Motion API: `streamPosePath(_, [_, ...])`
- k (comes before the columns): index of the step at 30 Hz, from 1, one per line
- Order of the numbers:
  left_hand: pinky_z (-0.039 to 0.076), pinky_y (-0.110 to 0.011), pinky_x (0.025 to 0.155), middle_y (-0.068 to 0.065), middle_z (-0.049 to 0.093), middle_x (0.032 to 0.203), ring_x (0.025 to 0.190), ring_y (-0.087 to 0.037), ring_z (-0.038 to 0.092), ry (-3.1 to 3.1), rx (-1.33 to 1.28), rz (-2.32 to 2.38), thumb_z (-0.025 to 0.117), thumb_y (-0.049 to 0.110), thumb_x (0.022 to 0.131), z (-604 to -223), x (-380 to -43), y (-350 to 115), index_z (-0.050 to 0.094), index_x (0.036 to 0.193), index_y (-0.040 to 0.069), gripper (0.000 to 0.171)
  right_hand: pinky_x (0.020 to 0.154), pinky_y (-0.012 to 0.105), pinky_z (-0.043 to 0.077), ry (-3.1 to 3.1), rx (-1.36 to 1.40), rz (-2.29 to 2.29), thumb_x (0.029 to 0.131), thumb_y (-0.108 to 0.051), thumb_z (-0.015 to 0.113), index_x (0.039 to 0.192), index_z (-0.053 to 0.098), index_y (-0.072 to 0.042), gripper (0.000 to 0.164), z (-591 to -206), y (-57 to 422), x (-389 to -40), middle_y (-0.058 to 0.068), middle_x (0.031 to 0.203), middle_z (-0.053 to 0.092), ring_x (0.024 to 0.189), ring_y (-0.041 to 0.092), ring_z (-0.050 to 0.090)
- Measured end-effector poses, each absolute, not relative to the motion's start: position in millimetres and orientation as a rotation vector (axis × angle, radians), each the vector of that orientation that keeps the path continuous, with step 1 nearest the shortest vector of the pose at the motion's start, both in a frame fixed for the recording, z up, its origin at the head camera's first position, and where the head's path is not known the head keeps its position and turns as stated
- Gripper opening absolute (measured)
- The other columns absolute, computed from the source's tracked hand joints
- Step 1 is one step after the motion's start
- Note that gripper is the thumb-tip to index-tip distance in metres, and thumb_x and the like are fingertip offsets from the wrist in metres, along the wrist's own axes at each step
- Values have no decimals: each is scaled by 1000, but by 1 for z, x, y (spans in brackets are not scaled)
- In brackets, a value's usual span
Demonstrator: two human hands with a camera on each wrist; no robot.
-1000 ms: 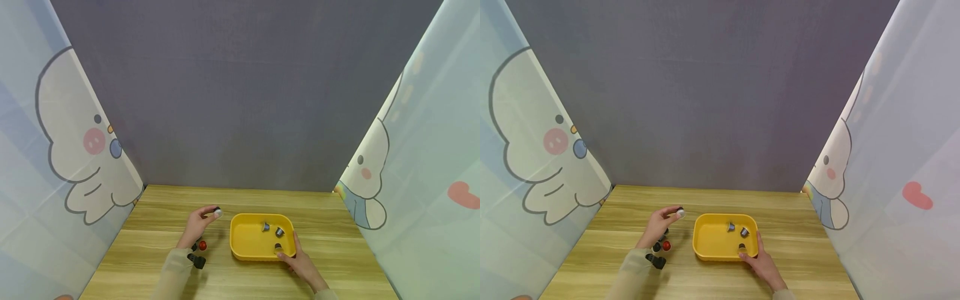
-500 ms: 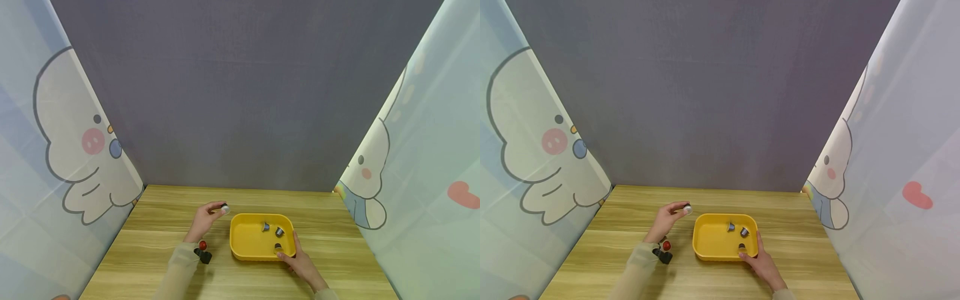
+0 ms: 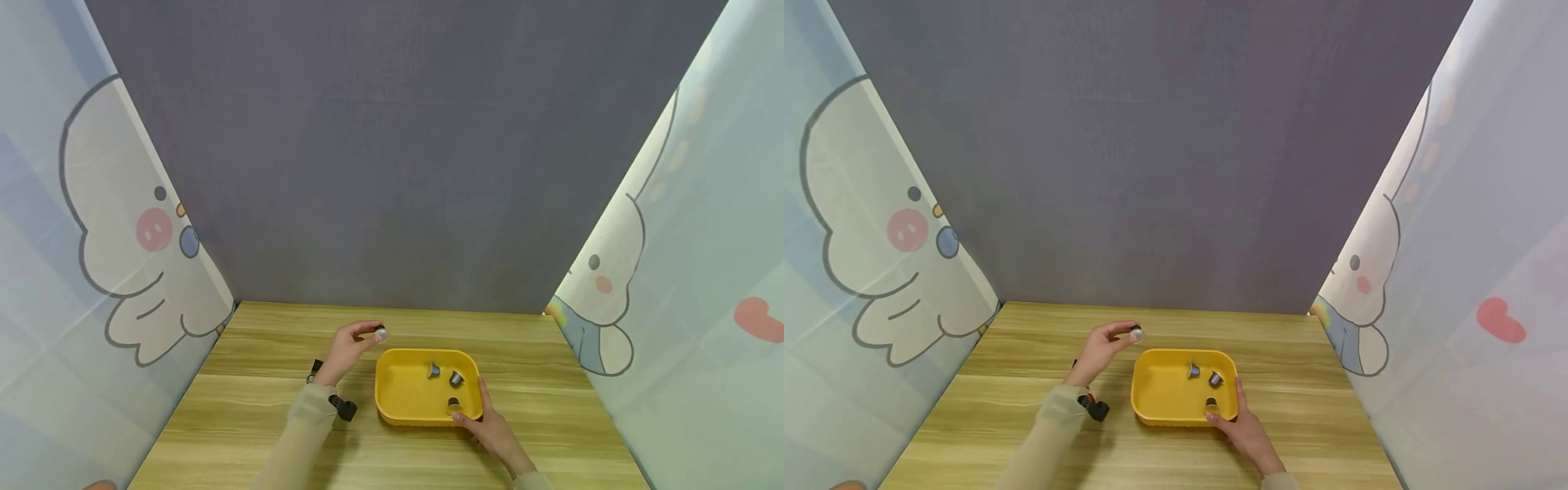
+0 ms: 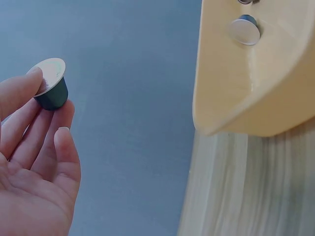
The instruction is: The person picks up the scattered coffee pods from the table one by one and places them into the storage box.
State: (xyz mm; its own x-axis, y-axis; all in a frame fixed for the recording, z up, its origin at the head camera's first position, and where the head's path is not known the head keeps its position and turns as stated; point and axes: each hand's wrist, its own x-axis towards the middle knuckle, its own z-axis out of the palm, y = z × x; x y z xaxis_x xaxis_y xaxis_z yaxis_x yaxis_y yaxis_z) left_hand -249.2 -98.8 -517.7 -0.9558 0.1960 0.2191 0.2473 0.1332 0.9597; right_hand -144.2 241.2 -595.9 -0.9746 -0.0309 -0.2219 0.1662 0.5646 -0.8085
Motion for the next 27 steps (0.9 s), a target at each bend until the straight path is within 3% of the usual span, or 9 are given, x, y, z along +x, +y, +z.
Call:
streamPosePath(4, [51,-34,84,0,68,121,110,-19,62,-2362,-504,-1976,76,26,90,-514,-252,-92,71,124,19,35,54,32,48,2573,109,-1378,90,-47,72,161,-6,-17,109,-598,241,-145,9,75,59,60,19,56])
streamPosePath(14, [54,-32,78,-2,69,118,101,-30,64,-2383,-677,-1928,75,28,91,-514,-265,-69,71,124,14,36,54,31,48,2570,110,-1364,90,-50,70,161,-8,-18,111,-600,244,-146,10,77,61,61,20,57])
streamPosePath(22, [54,-33,77,4,69,115,96,-24,64,-2502,-696,-1866,74,28,92,-509,-268,-50,72,123,21,32,54,32,48,2571,102,-1374,91,-48,71,161,-8,-18,109,-600,243,-146,10,76,60,61,20,57])
streamPosePath(27, [55,-31,77,4,69,116,97,-21,65,-2514,-754,-1839,75,27,92,-507,-273,-38,72,122,16,32,54,32,48,2575,115,-1374,90,-48,72,161,-7,-19,110,-597,243,-146,10,77,60,61,20,57])
